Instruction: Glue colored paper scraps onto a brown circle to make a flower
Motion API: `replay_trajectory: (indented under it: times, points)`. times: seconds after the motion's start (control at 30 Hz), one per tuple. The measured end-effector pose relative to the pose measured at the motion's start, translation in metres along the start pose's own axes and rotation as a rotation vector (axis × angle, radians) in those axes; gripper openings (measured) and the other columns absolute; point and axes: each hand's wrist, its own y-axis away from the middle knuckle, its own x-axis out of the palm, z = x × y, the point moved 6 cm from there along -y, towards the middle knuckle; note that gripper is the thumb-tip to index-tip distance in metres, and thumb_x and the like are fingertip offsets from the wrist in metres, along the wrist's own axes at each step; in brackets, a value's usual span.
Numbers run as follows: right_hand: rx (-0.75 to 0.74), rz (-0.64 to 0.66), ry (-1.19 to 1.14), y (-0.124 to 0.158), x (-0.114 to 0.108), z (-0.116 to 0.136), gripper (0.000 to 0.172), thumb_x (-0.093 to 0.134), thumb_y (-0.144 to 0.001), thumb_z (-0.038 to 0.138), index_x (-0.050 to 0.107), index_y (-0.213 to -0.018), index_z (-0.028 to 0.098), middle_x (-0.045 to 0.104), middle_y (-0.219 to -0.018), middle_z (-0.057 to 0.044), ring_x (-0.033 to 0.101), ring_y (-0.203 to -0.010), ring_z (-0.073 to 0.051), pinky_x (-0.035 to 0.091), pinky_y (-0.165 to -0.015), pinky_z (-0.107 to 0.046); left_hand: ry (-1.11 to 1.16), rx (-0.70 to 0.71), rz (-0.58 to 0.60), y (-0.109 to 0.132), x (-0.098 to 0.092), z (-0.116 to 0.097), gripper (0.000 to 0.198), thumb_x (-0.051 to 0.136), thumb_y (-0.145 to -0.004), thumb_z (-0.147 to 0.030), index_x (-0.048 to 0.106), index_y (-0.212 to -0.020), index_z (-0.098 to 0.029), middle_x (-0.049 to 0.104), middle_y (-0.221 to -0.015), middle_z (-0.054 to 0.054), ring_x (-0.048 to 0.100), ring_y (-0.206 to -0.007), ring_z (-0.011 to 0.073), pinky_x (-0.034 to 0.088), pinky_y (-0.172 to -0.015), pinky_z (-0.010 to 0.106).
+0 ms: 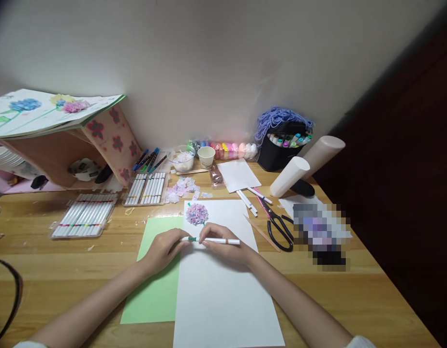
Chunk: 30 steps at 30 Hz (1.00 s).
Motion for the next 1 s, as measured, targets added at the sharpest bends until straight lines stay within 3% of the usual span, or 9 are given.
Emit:
replay_trajectory:
  times: [0.13, 0.23, 0.33, 0.47, 0.57, 0.63, 0.7, 0.8, 1.0]
  points:
    - [-0.009, 0.061, 0.107, 0.001, 0.012, 0.004, 0.019, 0.053, -0.088, 0.036, 0.06, -0.091, 0.019, 0.06, -0.092, -0.006, 0.057, -0.085, -0.016, 0.044, -0.076, -0.03, -0.123, 0.184, -0.033, 0.004, 0.002, -0.013, 0.022, 0.037, -0.096, -0.026, 0.056, -0.086, -0.018, 0.062, -0.072, 0.002, 0.055, -0.065, 0.0133, 0.037, -0.057, 0.024]
    - [-0.104, 0.123, 0.216, 0.004, 0.023, 0.01, 0.017, 0.048, -0.091, 0.032, 0.059, -0.092, 0.019, 0.062, -0.094, -0.006, 0.059, -0.086, -0.015, 0.045, -0.078, -0.03, -0.206, 0.276, -0.048, 0.01, 0.003, -0.02, 0.023, 0.034, -0.093, -0.018, 0.052, -0.08, -0.018, 0.058, -0.065, 0.002, 0.05, -0.058, 0.0141, 0.032, -0.052, 0.026]
    - [-0.2, 0.23, 0.323, 0.008, 0.036, 0.015, 0.016, 0.045, -0.091, 0.028, 0.06, -0.094, 0.02, 0.064, -0.096, -0.008, 0.061, -0.087, -0.016, 0.047, -0.078, -0.031, -0.207, 0.312, 0.021, 0.019, 0.007, -0.026, 0.02, 0.033, -0.088, -0.012, 0.049, -0.076, -0.018, 0.056, -0.062, 0.003, 0.047, -0.054, 0.0143, 0.029, -0.049, 0.027]
    - [-0.166, 0.294, 0.365, 0.006, 0.038, 0.018, 0.02, 0.051, -0.089, 0.028, 0.059, -0.107, 0.024, 0.066, -0.102, -0.007, 0.063, -0.092, -0.017, 0.049, -0.08, -0.031, -0.162, 0.262, 0.083, 0.025, 0.003, -0.025, 0.018, 0.035, -0.089, -0.016, 0.05, -0.079, -0.019, 0.057, -0.062, 0.002, 0.049, -0.053, 0.0144, 0.031, -0.048, 0.027]
    - [-0.059, 0.128, 0.311, -0.009, 0.004, 0.018, 0.046, 0.062, -0.082, 0.028, 0.047, -0.126, 0.026, 0.066, -0.111, -0.008, 0.062, -0.103, -0.019, 0.049, -0.087, -0.034, -0.152, 0.042, -0.012, 0.022, -0.019, -0.004, 0.024, 0.032, -0.095, -0.027, 0.052, -0.082, -0.02, 0.06, -0.069, 0.002, 0.054, -0.06, 0.0143, 0.038, -0.054, 0.025]
    - [-0.012, -0.112, 0.42, -0.021, -0.037, 0.017, 0.033, 0.058, -0.084, 0.024, 0.054, -0.117, 0.024, 0.065, -0.111, -0.008, 0.061, -0.104, -0.02, 0.047, -0.091, -0.038, -0.217, -0.153, -0.096, 0.022, -0.038, 0.02, 0.03, 0.032, -0.096, -0.033, 0.052, -0.078, -0.02, 0.059, -0.071, 0.002, 0.054, -0.062, 0.0149, 0.039, -0.056, 0.025]
    - [-0.032, -0.314, 0.615, -0.03, -0.075, 0.019, 0.017, 0.053, -0.084, 0.018, 0.06, -0.099, 0.02, 0.065, -0.104, -0.009, 0.061, -0.1, -0.021, 0.046, -0.09, -0.04, -0.302, -0.247, -0.162, 0.024, -0.054, 0.04, 0.033, 0.034, -0.094, -0.039, 0.053, -0.075, -0.02, 0.059, -0.078, 0.004, 0.056, -0.071, 0.018, 0.042, -0.061, 0.028]
    - [-0.046, -0.349, 0.795, -0.041, -0.103, 0.016, 0.015, 0.05, -0.082, 0.013, 0.061, -0.09, 0.018, 0.064, -0.099, -0.008, 0.061, -0.095, -0.02, 0.047, -0.086, -0.037, -0.365, -0.313, -0.21, 0.032, -0.066, 0.063, 0.032, 0.036, -0.093, -0.04, 0.055, -0.078, -0.02, 0.059, -0.084, 0.005, 0.056, -0.078, 0.0201, 0.043, -0.066, 0.031]
    - [-0.007, -0.276, 0.961, -0.052, -0.104, 0.009, 0.014, 0.049, -0.083, 0.014, 0.062, -0.087, 0.017, 0.066, -0.092, -0.008, 0.06, -0.091, -0.021, 0.046, -0.081, -0.034, -0.496, -0.341, -0.286, 0.046, -0.079, 0.078, 0.027, 0.039, -0.092, -0.037, 0.057, -0.084, -0.019, 0.057, -0.089, 0.006, 0.054, -0.082, 0.0214, 0.042, -0.068, 0.032]
